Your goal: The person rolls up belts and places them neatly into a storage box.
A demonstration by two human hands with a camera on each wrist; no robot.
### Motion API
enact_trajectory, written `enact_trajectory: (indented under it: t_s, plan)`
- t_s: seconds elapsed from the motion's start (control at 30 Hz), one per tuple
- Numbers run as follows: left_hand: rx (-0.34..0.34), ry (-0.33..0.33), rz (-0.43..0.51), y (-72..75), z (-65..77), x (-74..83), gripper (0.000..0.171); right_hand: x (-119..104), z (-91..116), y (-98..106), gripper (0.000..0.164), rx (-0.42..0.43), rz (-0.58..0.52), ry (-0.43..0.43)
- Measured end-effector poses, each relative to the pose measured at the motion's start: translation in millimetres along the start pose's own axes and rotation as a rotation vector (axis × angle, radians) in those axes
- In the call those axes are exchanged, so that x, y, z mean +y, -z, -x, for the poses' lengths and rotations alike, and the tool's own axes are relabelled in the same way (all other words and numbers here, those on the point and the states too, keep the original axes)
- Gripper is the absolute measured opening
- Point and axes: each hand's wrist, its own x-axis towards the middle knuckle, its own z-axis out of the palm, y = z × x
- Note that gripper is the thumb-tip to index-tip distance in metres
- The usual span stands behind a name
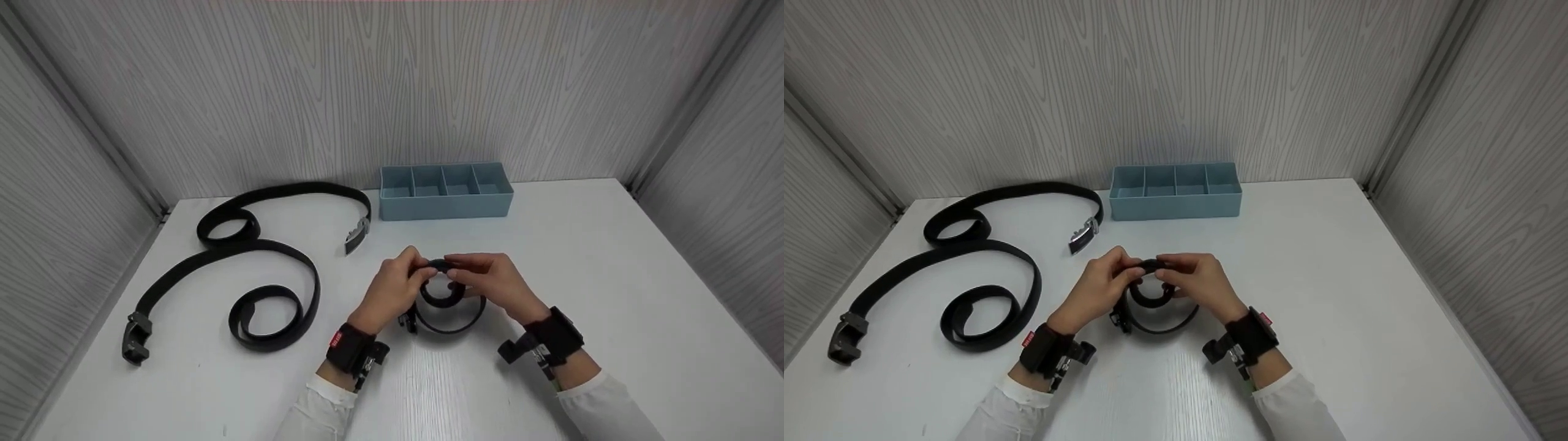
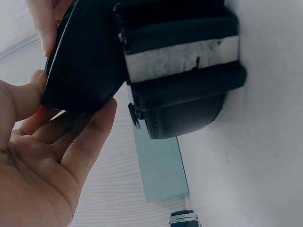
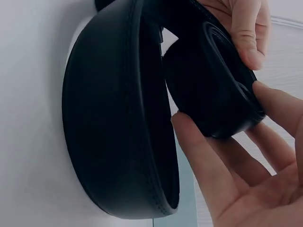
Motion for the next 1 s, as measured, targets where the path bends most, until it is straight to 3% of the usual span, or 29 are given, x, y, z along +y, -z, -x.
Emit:
enact_trajectory:
  t_s: [0.17, 0.5, 0.7, 1.0]
  plan:
    - [0.005, 0.020, 0.023, 0.5, -0.7, -0.5, 0.018, 2, -1, 0, 0.047, 0.007, -0.060, -0.002]
    - [0.069, 0.085, 0.115, 2.1, -0.8, 0.3, 0.026, 1, -3, -9, 0.047, 0.154, -0.251, -0.037]
    - [0.074, 0.048, 0.086, 1.6, -0.4, -0.4, 0.020, 1, -3, -7, 0.049, 0.116, -0.177, -0.022]
    - [0.030, 0.013, 0.007, -0.3, -2.0, -1.3, 0.018, 1, -1, 2, 0.047, -0.024, -0.024, -0.040]
